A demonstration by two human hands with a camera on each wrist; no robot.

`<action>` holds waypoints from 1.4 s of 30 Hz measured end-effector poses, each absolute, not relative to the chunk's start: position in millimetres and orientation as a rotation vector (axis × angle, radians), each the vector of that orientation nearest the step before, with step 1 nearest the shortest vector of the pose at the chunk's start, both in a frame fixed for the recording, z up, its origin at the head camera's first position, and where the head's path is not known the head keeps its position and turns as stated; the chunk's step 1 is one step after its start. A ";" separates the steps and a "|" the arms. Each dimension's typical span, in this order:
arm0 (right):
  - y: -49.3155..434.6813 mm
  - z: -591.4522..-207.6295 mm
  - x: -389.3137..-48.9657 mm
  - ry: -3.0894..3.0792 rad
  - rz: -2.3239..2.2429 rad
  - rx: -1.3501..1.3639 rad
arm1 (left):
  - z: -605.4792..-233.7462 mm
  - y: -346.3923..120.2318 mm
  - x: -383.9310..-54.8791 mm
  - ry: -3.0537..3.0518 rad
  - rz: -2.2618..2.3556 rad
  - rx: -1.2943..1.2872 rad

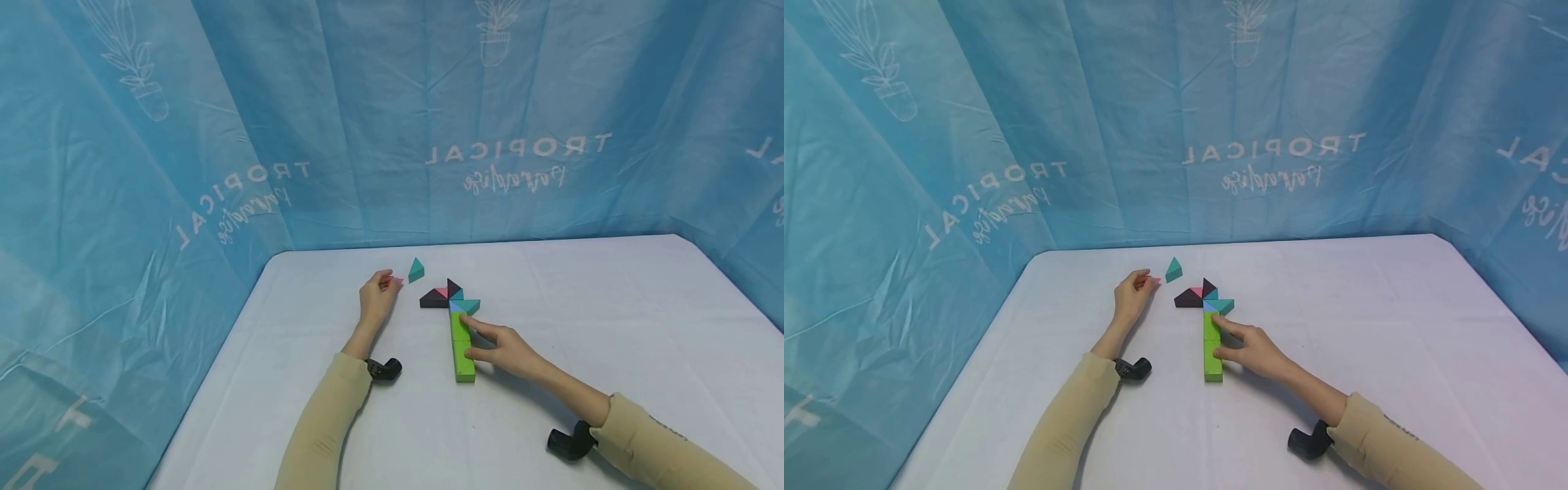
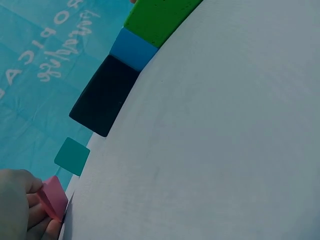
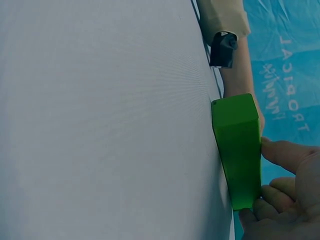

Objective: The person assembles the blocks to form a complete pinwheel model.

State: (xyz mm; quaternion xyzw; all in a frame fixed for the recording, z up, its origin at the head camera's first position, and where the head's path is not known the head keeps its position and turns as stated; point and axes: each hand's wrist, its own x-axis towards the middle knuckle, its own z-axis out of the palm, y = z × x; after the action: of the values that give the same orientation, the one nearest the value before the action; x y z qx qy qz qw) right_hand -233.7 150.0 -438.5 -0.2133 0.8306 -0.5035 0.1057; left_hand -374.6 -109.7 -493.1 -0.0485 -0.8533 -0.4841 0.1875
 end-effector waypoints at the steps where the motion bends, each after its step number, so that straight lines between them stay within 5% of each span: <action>1: 149.8 -438.3 -233.8 2.451 -1.481 -0.629 | -492.6 -109.7 -374.4 -2.403 -1.354 -0.135; 16: 147.4 -438.1 -234.0 2.458 -1.477 -0.633 | -489.1 -112.8 -374.4 -2.394 -1.364 -0.009; 42: 149.6 -443.8 -236.3 2.462 -1.473 -0.656 | -473.7 -117.3 -354.8 -2.278 -1.585 -0.419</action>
State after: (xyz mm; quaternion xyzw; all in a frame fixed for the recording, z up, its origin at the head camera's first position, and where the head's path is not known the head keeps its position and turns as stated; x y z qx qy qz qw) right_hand -236.3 149.6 -443.8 -0.2217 0.8324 -0.4982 0.0992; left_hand -354.8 -117.3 -473.7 -0.1474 -0.8003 -0.5568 0.1669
